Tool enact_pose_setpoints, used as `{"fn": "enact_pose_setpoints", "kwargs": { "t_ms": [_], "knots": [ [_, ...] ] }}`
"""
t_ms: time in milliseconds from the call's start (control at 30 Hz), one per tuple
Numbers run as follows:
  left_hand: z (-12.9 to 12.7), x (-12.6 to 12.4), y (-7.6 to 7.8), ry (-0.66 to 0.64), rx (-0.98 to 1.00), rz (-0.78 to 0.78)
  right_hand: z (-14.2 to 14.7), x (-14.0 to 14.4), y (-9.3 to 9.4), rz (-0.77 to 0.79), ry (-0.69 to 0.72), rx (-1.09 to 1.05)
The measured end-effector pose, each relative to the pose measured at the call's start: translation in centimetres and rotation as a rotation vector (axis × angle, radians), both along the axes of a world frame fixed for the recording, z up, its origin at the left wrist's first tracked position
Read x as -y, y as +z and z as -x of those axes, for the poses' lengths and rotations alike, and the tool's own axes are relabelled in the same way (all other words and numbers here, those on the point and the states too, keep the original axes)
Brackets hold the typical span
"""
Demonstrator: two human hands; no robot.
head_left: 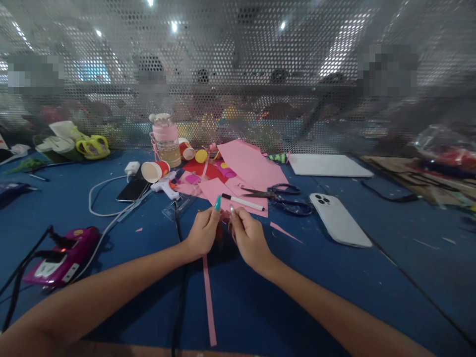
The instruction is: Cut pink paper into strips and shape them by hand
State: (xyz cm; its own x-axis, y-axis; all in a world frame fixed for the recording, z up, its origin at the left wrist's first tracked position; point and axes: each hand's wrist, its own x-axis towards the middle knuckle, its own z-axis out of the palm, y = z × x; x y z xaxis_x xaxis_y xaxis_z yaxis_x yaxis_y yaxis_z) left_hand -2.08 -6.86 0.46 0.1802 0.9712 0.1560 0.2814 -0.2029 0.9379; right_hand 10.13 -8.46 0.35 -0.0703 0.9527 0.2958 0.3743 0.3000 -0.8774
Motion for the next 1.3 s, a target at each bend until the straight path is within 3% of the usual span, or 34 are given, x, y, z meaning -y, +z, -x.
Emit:
{"fn": "enact_pose_setpoints", "kwargs": {
  "t_ms": [233,433,700,1000,1300],
  "knots": [
    [0.21,-0.28,0.16,-0.079,-0.028,-0.070,-0.18,-0.30,0.34,0.016,0.107,-0.021],
    [-0.02,-0.17,0.00,-0.030,-0.082,-0.112,-0.33,-0.36,0.32,0.054,0.180,-0.054],
    [0.02,-0.06,0.29,0.016,-0.120,-0.126,0.24,-0.09,-0.04,0.131,0.138,-0.181],
    [-0.17,0.17,0.79,0.058,-0.157,-0.118,0.15,-0.11,0.00,0.059,0.100,-0.085],
    [-0.23,0.08,0.87,0.114,-0.149,-0.120,0.26,-0.09,-0.10,0.086,0.060,-0.160]
  ]
}}
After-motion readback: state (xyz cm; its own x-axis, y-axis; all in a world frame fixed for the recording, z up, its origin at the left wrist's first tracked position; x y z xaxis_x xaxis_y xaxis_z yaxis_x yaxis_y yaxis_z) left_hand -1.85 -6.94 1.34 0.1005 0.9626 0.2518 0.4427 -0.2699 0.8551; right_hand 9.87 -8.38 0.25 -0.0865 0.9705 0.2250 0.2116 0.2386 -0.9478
